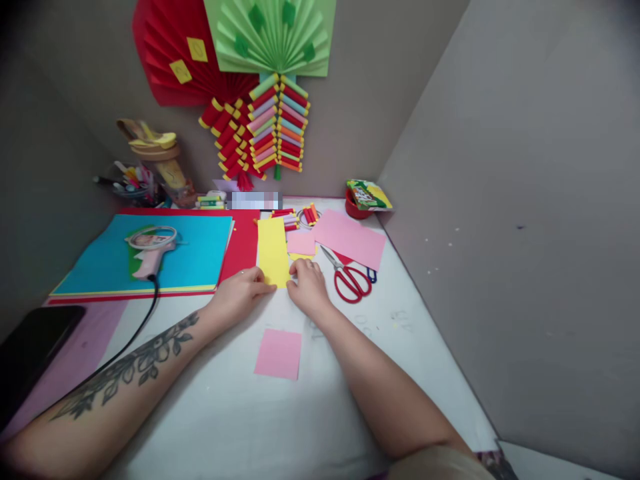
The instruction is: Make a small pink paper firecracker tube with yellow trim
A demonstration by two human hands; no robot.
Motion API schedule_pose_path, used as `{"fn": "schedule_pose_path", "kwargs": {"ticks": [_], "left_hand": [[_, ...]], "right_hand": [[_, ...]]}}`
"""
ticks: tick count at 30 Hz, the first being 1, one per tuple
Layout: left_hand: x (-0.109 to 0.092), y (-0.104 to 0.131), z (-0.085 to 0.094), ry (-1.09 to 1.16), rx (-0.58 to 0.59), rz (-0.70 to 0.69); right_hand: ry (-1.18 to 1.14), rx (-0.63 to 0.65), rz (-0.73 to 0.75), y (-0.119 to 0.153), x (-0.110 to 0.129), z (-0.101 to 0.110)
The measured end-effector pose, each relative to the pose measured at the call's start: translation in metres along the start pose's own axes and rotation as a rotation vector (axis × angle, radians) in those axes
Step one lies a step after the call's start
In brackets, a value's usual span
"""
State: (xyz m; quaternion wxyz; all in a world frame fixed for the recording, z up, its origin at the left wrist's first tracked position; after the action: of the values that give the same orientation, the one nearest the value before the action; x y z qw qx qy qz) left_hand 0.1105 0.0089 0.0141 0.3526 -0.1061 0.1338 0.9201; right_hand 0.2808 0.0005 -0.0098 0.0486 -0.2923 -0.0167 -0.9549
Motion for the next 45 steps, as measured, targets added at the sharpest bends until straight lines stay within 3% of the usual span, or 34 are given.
{"fn": "schedule_pose_path", "kwargs": {"ticks": [5, 11, 22, 26, 32, 36, 41, 45], "left_hand": [[-0.002, 0.008, 0.002, -0.224, 0.056, 0.048], [-0.004, 0.008, 0.004, -0.21, 0.102, 0.062], [0.001, 0.022, 0.007, -0.255, 0.122, 0.05], [0.0, 0.021, 0.01, -0.211, 0.114, 0.042], [-0.004, 0.023, 0.01, -0.19, -0.028, 0.105], [-0.01, 0.022, 0.001, -0.262, 0.065, 0.045], [-0.015, 0.025, -0.001, -0.273, 0.182, 0.071], [-0.011, 0.027, 0.001, -0.241, 0.163, 0.06]], "right_hand": [[0.022, 0.017, 0.087, 0.006, 0.005, -0.001], [0.266, 0.146, 0.371, 0.017, 0.021, -0.006], [0.34, 0.07, 0.176, 0.028, -0.006, 0.008], [0.26, 0.093, 0.245, 0.026, -0.001, 0.006], [0.271, 0.099, 0.295, 0.029, 0.01, 0.003], [0.314, 0.109, 0.27, 0.03, 0.011, 0.004], [0.349, 0.085, 0.194, 0.032, 0.009, 0.004], [0.319, 0.06, 0.175, 0.032, 0.004, 0.005]]}}
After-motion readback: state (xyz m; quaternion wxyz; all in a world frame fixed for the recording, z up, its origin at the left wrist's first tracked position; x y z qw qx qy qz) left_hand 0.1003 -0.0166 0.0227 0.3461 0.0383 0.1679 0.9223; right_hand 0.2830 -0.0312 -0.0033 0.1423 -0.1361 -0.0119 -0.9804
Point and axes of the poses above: each hand's wrist, its own y-axis away from the middle knuckle, its own z-axis out of the back of the hand, x = y × z, the point moved 3 cm from there along -y, towards the middle knuckle, and after that the axes turned 13 degrees about x, right-handed, at the moved point
